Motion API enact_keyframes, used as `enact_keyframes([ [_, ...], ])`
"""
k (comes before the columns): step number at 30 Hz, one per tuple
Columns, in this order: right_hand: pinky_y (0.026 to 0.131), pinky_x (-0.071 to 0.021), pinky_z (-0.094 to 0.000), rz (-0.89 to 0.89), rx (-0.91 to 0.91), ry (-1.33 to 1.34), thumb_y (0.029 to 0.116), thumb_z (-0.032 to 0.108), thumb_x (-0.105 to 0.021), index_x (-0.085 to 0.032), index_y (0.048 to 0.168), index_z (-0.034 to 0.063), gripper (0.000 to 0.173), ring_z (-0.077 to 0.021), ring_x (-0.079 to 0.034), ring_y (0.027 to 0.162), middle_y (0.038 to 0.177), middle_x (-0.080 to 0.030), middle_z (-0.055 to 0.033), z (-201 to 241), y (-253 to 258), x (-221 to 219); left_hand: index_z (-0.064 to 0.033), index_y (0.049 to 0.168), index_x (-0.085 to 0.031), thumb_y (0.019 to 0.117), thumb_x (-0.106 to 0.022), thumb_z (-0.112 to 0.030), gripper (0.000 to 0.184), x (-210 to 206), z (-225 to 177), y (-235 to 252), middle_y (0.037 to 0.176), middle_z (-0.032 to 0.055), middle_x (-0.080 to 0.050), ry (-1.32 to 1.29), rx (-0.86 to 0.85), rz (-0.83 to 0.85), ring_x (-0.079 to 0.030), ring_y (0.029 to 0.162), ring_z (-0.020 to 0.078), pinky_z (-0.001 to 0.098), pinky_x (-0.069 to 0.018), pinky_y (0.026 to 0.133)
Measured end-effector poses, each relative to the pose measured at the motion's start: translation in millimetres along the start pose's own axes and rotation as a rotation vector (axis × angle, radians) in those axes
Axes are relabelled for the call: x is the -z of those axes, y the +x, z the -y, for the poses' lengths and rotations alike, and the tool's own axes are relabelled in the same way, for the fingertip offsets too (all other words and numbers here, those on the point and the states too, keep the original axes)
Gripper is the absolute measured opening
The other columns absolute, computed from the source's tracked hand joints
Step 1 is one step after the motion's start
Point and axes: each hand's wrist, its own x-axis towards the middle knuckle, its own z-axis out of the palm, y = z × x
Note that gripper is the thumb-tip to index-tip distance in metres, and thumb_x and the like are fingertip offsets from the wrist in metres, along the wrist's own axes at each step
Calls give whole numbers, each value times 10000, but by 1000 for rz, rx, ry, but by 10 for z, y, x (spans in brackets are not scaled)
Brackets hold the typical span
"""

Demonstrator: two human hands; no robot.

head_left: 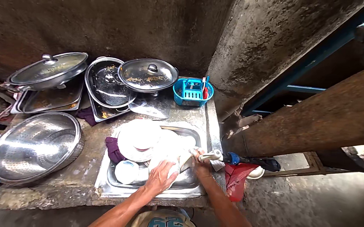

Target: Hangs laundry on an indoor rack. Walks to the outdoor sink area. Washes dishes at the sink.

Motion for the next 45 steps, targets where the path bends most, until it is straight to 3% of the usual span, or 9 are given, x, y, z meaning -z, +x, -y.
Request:
enact_keyframes([
  [4,1011,-501,-517,-189,-39,140,906,134,-676,-703,1092,-134,327,-414,-687,1084,1078,-713,-299,148,-88,77,56,1545,-350,1022,-533,-313,666,-148,-237,367,1514,259,-482,-116,79,72,-526,1376,349,462,-423,1147],
  [11,1176,-379,-436,243,-136,347,1046,134,-518,-473,1432,-129,469,-353,-519,1371,1422,-541,-317,523,-114,179,42,1549,-366,1094,-365,-201,515,-279,-439,706,1524,239,-487,-522,258,-164,-496,1408,310,443,-375,1189],
  [15,1118,-447,-480,538,274,138,1015,93,-484,-660,1249,-87,344,-367,-592,1291,1340,-627,-262,348,-224,174,44,1507,-437,1109,-337,-155,456,-200,-215,749,1532,235,-475,-664,430,-224,-465,1427,290,427,-358,1195],
  [18,1131,-427,-524,574,180,-101,1035,135,-493,-637,1369,60,371,-354,-539,1354,1451,-572,-189,273,5,122,-5,1535,-425,1092,-393,-200,485,-253,-178,569,1532,199,-492,-654,479,-200,-465,1434,271,452,-358,1198],
  [22,1063,-501,-479,409,175,214,1033,190,-546,-700,1203,-56,337,-352,-672,1156,1193,-700,-241,465,-46,-15,7,1523,-422,1113,-372,-255,490,-262,-167,529,1502,217,-509,-687,553,-197,-489,1403,284,460,-377,1179],
  [25,1033,-496,-523,725,381,161,1064,362,-468,-611,1322,-19,482,-346,-635,1191,1254,-650,-222,452,-282,101,27,1507,-444,1138,-263,-287,516,-104,74,503,1514,249,-483,-678,646,-115,-455,1424,331,508,-354,1181],
  [30,974,-531,-554,618,398,-46,990,273,-575,-655,1272,0,401,-384,-657,1171,1249,-668,-228,359,-342,178,36,1291,-614,1131,-315,-339,505,-56,-33,335,1148,218,-674,-698,643,78,-710,954,281,459,-598,835],
  [34,991,-521,-538,572,166,-38,1018,335,-550,-615,1329,-43,493,-372,-675,1138,1259,-668,-237,303,-321,134,7,1119,-748,1045,-518,-175,302,68,120,-128,1121,137,-738,-445,292,-242,-706,1049,182,356,-558,974],
  [45,1006,-492,-590,884,-46,-349,1033,507,-448,-506,1451,33,634,-392,-600,1259,1429,-558,-222,396,-286,116,27,1405,-529,1006,-608,-425,608,191,1016,-231,1308,242,-646,142,928,124,-628,1225,395,590,-481,1023],
])
